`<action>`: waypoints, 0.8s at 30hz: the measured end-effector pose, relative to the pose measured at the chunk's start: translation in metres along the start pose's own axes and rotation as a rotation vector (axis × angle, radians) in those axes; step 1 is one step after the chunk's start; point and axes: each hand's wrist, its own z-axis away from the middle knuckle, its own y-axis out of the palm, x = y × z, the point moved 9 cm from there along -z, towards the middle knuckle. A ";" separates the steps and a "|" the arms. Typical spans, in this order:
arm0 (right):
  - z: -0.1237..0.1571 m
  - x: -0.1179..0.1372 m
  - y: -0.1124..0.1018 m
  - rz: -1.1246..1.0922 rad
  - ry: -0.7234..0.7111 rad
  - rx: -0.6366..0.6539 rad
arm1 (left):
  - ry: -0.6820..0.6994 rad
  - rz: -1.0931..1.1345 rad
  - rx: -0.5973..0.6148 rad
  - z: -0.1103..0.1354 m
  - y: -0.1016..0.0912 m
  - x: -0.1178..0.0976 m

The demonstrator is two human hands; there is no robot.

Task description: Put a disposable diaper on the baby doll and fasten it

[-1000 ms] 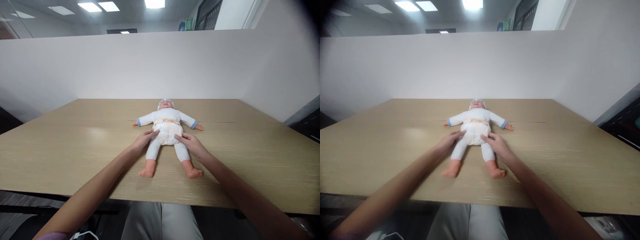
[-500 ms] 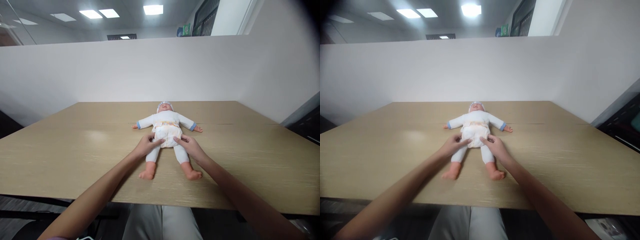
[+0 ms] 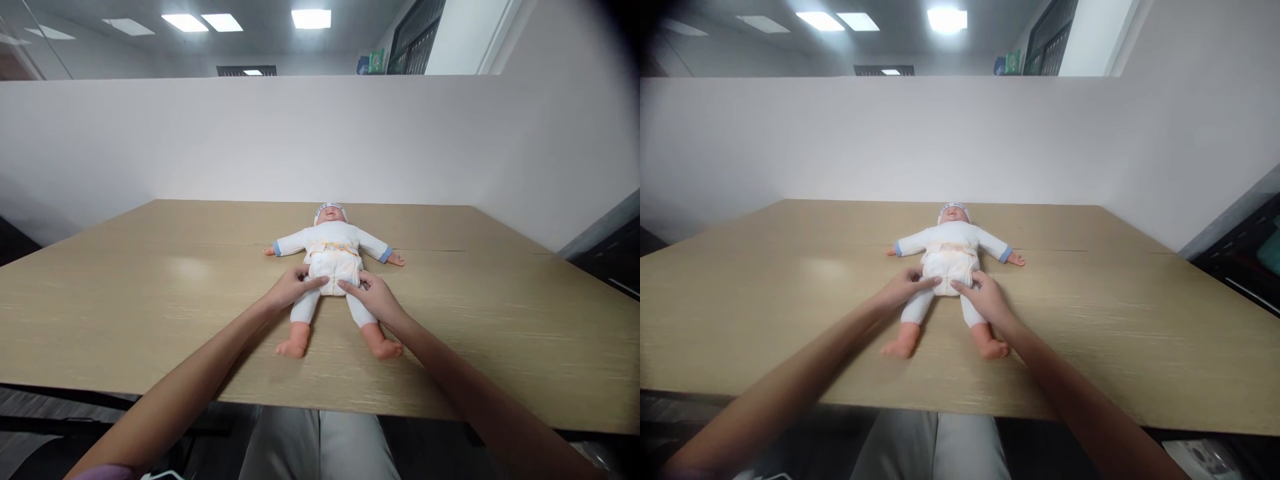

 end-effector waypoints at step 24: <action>-0.003 -0.004 0.002 -0.031 -0.010 -0.004 | -0.025 0.072 0.023 -0.001 -0.001 0.006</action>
